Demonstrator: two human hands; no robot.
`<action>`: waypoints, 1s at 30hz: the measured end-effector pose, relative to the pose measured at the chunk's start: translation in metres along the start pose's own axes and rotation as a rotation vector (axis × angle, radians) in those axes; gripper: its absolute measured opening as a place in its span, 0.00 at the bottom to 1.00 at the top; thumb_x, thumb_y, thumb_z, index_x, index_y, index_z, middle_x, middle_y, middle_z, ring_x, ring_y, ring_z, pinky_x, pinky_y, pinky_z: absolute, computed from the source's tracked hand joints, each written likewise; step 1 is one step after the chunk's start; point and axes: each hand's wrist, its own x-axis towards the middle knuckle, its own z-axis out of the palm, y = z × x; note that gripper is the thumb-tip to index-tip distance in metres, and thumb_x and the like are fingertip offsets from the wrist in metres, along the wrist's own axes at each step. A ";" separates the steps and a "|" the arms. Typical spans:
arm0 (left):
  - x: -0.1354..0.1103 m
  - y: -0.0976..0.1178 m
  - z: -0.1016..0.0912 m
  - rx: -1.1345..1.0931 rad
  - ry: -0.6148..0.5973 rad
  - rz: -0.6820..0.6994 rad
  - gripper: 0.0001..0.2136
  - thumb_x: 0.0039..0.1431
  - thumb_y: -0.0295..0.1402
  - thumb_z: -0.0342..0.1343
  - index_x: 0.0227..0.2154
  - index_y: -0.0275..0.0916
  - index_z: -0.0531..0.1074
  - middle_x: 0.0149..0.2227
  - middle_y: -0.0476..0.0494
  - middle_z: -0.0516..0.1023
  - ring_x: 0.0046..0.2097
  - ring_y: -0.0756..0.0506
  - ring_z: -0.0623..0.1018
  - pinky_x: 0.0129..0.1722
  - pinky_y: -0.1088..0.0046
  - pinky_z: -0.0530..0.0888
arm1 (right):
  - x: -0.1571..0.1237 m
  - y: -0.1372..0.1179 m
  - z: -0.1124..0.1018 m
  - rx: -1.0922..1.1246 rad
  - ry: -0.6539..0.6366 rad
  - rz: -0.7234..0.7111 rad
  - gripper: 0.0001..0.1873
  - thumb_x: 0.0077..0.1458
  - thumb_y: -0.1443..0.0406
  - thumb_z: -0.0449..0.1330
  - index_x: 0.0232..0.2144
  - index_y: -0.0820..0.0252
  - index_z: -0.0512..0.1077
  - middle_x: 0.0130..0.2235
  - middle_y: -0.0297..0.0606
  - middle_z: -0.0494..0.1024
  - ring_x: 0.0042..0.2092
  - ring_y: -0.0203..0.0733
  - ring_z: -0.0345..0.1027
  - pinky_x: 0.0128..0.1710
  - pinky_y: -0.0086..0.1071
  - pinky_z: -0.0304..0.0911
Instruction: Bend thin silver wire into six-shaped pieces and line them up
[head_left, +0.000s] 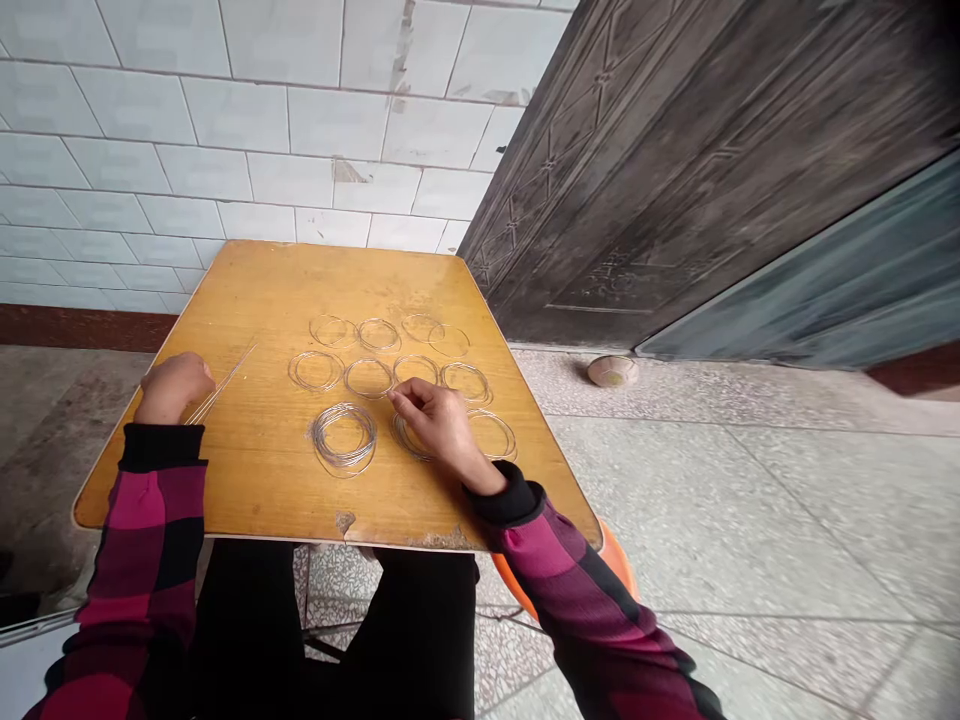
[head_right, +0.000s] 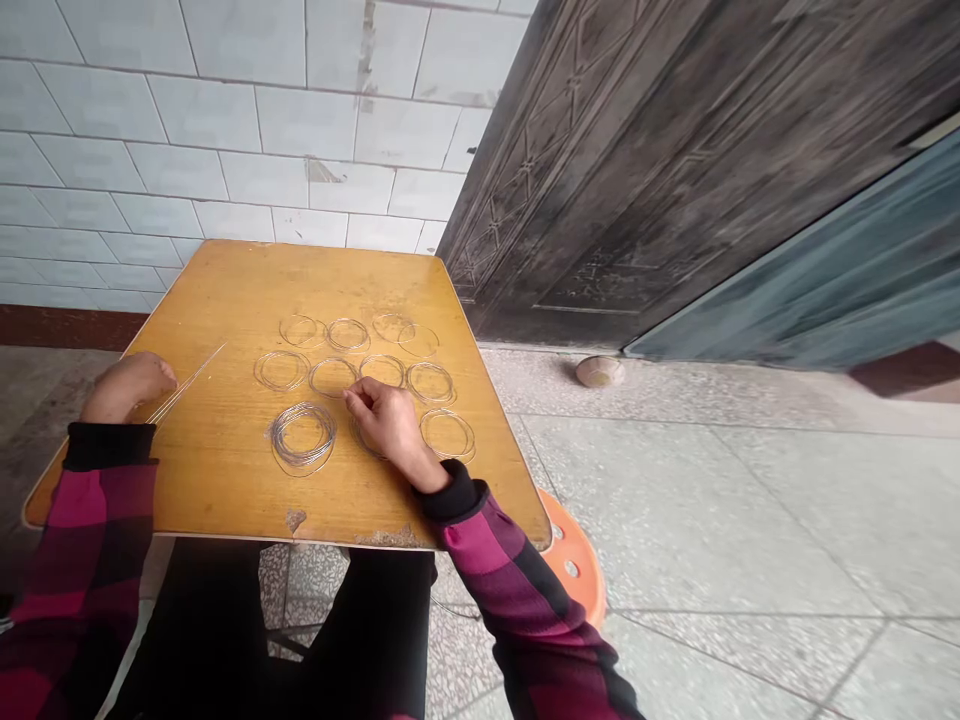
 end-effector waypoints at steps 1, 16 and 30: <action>-0.004 0.007 -0.001 0.109 0.008 -0.099 0.09 0.42 0.35 0.66 0.17 0.39 0.73 0.24 0.35 0.77 0.35 0.33 0.79 0.33 0.57 0.71 | 0.000 -0.001 0.000 -0.001 0.002 -0.004 0.14 0.59 0.60 0.56 0.25 0.61 0.71 0.20 0.30 0.66 0.22 0.32 0.56 0.24 0.27 0.50; -0.043 0.047 -0.014 0.322 0.087 -0.108 0.04 0.51 0.31 0.58 0.29 0.34 0.73 0.40 0.32 0.78 0.45 0.33 0.77 0.39 0.58 0.70 | -0.001 -0.001 0.000 0.017 -0.013 -0.046 0.12 0.59 0.61 0.56 0.26 0.61 0.71 0.20 0.29 0.67 0.22 0.31 0.58 0.25 0.26 0.52; -0.073 0.063 -0.021 0.095 0.412 0.038 0.01 0.49 0.30 0.55 0.25 0.40 0.71 0.26 0.44 0.74 0.33 0.40 0.74 0.34 0.67 0.66 | 0.000 -0.004 -0.002 0.071 -0.003 -0.048 0.13 0.59 0.60 0.57 0.26 0.61 0.70 0.20 0.29 0.67 0.22 0.31 0.57 0.24 0.26 0.52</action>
